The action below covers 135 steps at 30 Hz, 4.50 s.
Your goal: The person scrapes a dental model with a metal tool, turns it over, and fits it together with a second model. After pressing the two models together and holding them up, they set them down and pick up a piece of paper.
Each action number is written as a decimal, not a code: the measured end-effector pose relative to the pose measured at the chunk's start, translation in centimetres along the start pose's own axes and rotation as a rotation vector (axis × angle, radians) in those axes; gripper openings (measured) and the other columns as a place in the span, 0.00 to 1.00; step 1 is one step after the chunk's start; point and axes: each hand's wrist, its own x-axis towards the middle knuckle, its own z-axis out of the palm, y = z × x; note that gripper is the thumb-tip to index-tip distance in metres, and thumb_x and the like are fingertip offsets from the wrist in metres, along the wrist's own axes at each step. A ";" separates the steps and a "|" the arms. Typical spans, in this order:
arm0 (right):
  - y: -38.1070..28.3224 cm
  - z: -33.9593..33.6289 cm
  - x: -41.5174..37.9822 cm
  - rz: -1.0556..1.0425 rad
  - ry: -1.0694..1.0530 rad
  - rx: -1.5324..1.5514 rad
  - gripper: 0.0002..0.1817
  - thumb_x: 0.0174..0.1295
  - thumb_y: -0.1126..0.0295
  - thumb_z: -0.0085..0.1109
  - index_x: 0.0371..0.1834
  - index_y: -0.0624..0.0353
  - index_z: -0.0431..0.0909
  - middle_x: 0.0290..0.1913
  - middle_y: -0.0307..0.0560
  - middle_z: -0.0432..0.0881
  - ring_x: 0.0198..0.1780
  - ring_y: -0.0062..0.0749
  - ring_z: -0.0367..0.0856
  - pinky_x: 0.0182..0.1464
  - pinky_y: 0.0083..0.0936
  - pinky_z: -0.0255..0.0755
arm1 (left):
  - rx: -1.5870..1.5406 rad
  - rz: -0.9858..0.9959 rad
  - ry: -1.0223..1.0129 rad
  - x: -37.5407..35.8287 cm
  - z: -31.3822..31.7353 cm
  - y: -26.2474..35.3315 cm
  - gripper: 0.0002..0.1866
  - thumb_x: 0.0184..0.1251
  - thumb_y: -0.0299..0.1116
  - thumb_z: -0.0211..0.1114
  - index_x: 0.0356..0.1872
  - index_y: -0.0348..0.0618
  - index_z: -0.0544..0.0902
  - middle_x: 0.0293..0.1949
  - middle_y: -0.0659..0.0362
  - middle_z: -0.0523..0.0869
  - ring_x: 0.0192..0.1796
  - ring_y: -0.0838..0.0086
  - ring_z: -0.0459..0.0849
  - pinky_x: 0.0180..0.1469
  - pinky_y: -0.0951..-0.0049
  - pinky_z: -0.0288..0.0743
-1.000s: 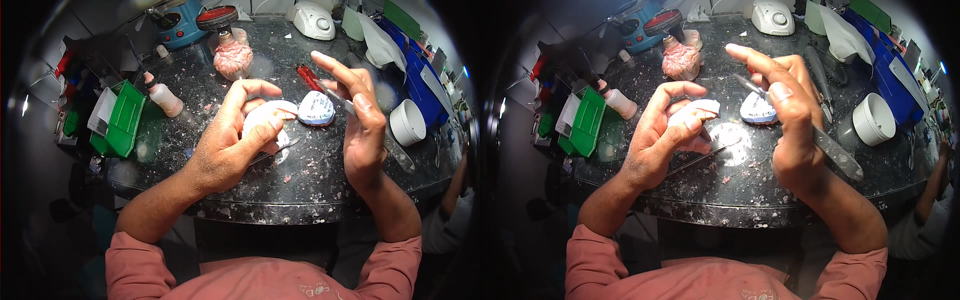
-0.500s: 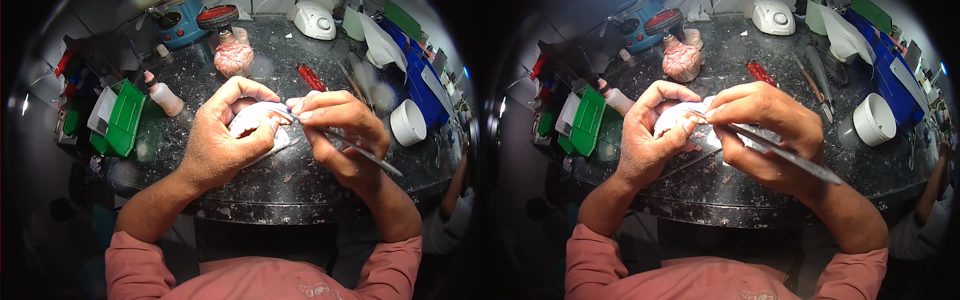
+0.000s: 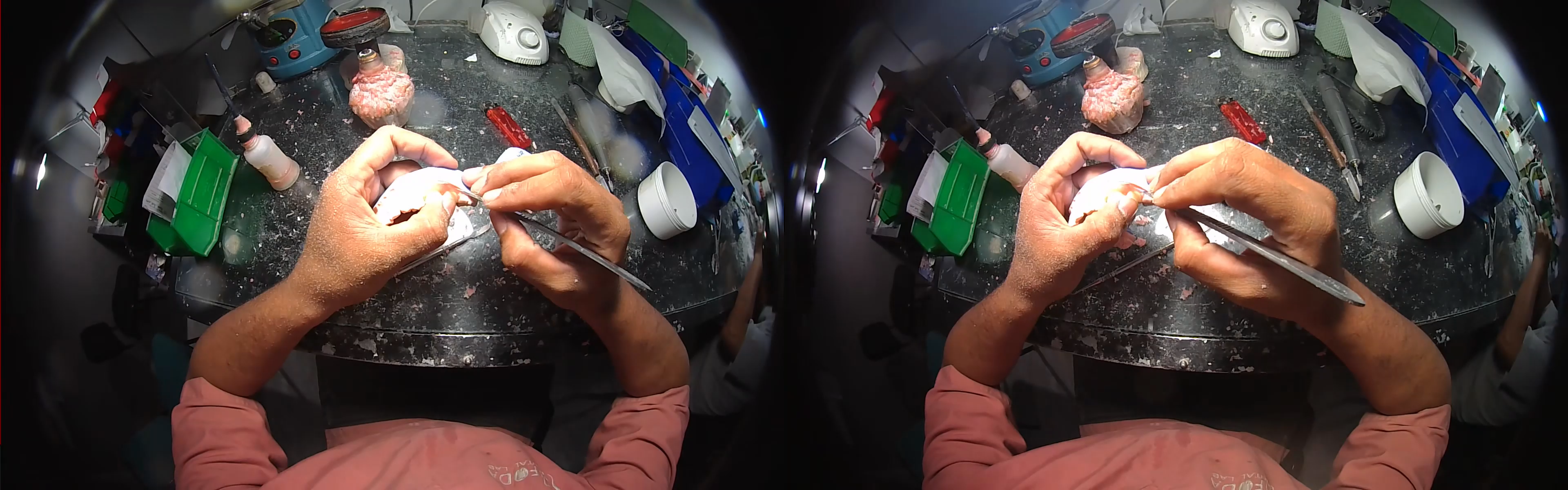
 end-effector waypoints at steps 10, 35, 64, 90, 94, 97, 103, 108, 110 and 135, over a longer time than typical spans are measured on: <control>-0.5 -0.3 0.0 0.002 -0.099 -0.007 0.15 0.50 0.91 0.60 0.41 0.65 0.80 0.44 0.54 0.83 0.49 0.40 0.85 0.55 0.35 0.77 | -0.002 0.033 -0.043 0.2 -0.3 -0.6 0.18 0.65 0.28 0.66 0.54 0.38 0.73 0.42 0.59 0.84 0.39 0.85 0.82 0.37 0.82 0.84; -1.7 -0.2 0.7 -0.051 -0.311 -0.492 0.22 0.58 0.78 0.53 0.52 0.46 0.88 0.71 0.56 0.70 0.76 0.54 0.57 0.76 0.52 0.46 | 0.128 0.114 -0.064 0.1 0.1 -0.8 0.19 0.61 0.24 0.66 0.53 0.39 0.73 0.39 0.60 0.84 0.42 0.85 0.81 0.43 0.82 0.76; 6.3 -3.9 -0.2 0.633 -0.036 -0.548 0.13 0.68 0.72 0.51 0.51 0.65 0.80 0.45 0.57 0.82 0.48 0.51 0.82 0.53 0.37 0.72 | -0.961 -0.280 -0.210 1.5 -2.0 -1.2 0.34 0.59 0.31 0.46 0.67 0.22 0.62 0.60 0.38 0.74 0.64 0.48 0.76 0.71 0.38 0.63; 2.8 -2.0 1.1 0.247 -0.054 -0.321 0.12 0.66 0.74 0.59 0.51 0.62 0.83 0.48 0.49 0.83 0.51 0.32 0.80 0.56 0.26 0.72 | -0.632 0.068 -0.078 0.6 0.2 -1.5 0.38 0.55 0.10 0.66 0.60 0.49 0.53 0.66 0.39 0.71 0.68 0.46 0.73 0.66 0.52 0.74; 2.8 -1.9 1.2 0.261 -0.051 -0.306 0.11 0.66 0.74 0.59 0.50 0.62 0.83 0.48 0.48 0.83 0.50 0.32 0.80 0.54 0.25 0.72 | -0.579 0.107 -0.096 0.5 0.1 -1.4 0.41 0.55 0.10 0.66 0.61 0.51 0.51 0.66 0.39 0.71 0.68 0.46 0.73 0.65 0.52 0.75; 2.9 -2.0 1.2 0.221 -0.055 -0.327 0.11 0.66 0.74 0.59 0.50 0.62 0.83 0.47 0.48 0.83 0.50 0.32 0.80 0.54 0.25 0.72 | -0.510 0.129 -0.117 0.6 -0.1 -1.3 0.43 0.54 0.10 0.67 0.62 0.53 0.49 0.66 0.40 0.70 0.68 0.47 0.73 0.66 0.53 0.75; 2.5 -2.1 1.3 0.199 -0.075 -0.382 0.11 0.65 0.75 0.60 0.49 0.61 0.84 0.45 0.47 0.84 0.47 0.31 0.80 0.52 0.25 0.72 | -0.480 0.262 -0.123 0.7 0.2 -1.7 0.47 0.52 0.12 0.73 0.60 0.52 0.46 0.64 0.43 0.72 0.66 0.56 0.77 0.67 0.60 0.75; 2.2 -2.0 1.3 0.192 -0.082 -0.391 0.11 0.65 0.75 0.60 0.48 0.60 0.84 0.45 0.47 0.84 0.46 0.31 0.79 0.52 0.26 0.72 | -0.449 0.384 -0.153 0.7 0.3 -2.0 0.48 0.52 0.12 0.73 0.61 0.55 0.47 0.66 0.40 0.68 0.67 0.50 0.75 0.69 0.54 0.72; 2.2 -2.0 1.3 0.187 -0.087 -0.390 0.11 0.64 0.76 0.59 0.48 0.61 0.84 0.45 0.47 0.84 0.46 0.31 0.79 0.52 0.26 0.72 | -0.451 0.437 -0.184 0.7 0.4 -2.2 0.47 0.52 0.12 0.74 0.60 0.55 0.47 0.65 0.39 0.68 0.67 0.50 0.75 0.69 0.54 0.72; -4.1 0.5 0.1 -0.144 -0.091 -0.541 0.23 0.55 0.63 0.75 0.49 0.37 0.71 0.46 0.37 0.66 0.54 0.31 0.70 0.65 0.47 0.73 | -0.766 -0.145 -0.215 -3.2 2.3 1.8 0.44 0.63 0.39 0.64 0.75 0.40 0.48 0.71 0.29 0.60 0.72 0.46 0.67 0.72 0.48 0.63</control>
